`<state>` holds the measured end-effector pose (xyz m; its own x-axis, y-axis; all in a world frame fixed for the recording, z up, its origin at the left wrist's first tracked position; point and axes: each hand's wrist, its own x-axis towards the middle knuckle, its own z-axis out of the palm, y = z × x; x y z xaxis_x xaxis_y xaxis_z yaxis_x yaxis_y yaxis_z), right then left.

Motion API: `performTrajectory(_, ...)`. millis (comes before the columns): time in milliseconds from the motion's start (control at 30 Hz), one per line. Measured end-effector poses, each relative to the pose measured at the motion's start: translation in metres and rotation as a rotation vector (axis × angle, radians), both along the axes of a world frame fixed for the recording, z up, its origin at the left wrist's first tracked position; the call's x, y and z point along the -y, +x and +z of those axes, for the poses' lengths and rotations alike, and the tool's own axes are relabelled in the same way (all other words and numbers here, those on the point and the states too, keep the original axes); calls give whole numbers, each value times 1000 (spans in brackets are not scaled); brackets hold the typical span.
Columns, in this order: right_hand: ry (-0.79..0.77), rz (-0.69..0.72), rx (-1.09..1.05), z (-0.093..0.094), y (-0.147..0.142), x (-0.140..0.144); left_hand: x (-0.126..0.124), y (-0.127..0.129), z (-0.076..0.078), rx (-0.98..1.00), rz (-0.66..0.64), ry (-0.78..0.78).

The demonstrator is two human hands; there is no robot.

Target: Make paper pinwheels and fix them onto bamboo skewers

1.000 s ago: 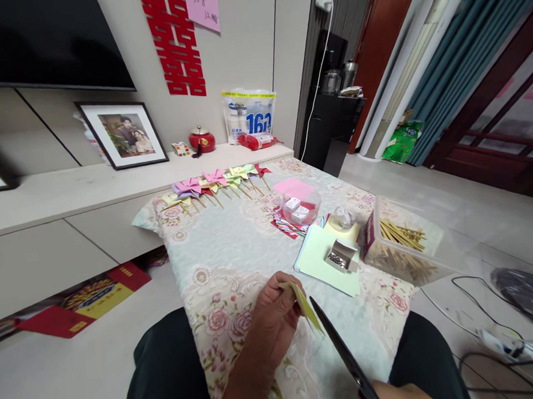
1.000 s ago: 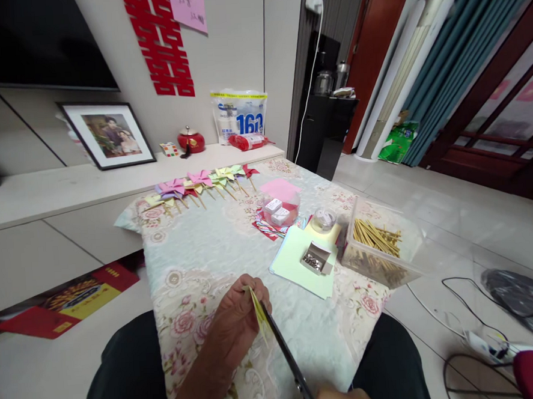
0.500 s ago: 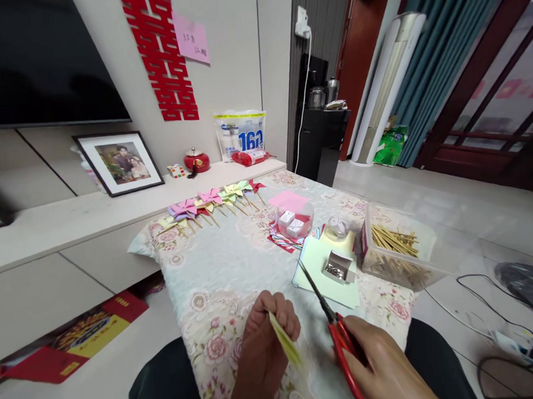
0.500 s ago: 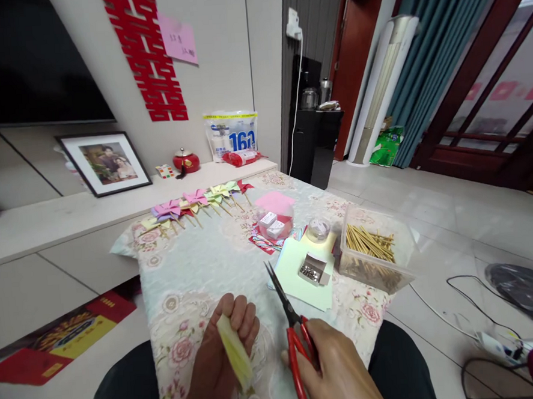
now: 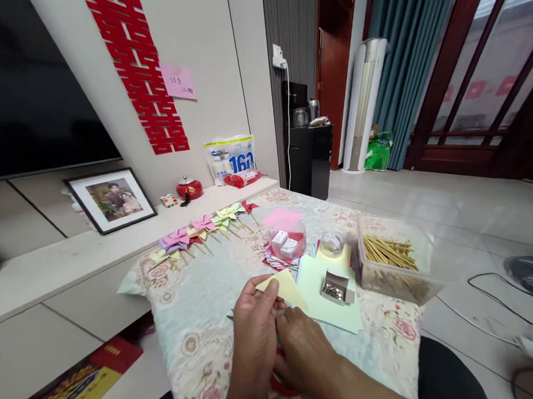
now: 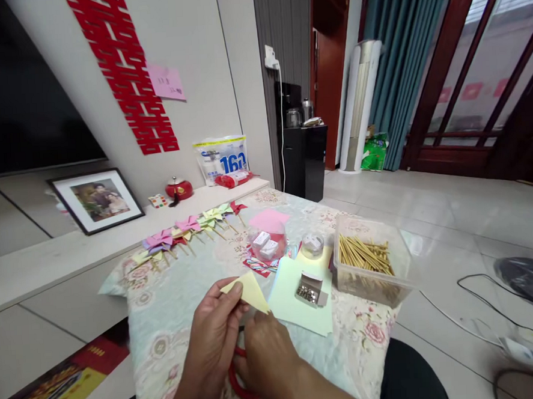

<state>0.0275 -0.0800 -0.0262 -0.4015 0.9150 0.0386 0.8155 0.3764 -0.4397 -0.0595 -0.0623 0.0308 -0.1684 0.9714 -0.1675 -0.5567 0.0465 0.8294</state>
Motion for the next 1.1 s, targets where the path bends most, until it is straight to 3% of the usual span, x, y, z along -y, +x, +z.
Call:
performTrajectory(100,-113,84,17,14,15,-4,-25,2,-9,-85,100,30)
performTrajectory(233,-261,267,-17,52,63,-15,-44,1,-34,-176,161,76)
performTrajectory(367,-180,128,-282,70,102,-35,-46,1,-59,-274,101,72)
performTrajectory(467,-45,-153,-582,59,104,-47,-43,6,-66,-313,31,59)
performTrajectory(533,-1,-257,-682,44,97,-52,-41,10,-66,-348,1,58)
performTrajectory(733,-145,-303,-974,12,74,-58,-34,18,-59,-345,-61,98)
performTrajectory(967,-336,-376,-1378,8,70,-61,-27,15,-52,-71,-190,200)
performTrajectory(1100,-407,-390,-1470,7,69,-60,-24,17,-52,-25,-237,226)
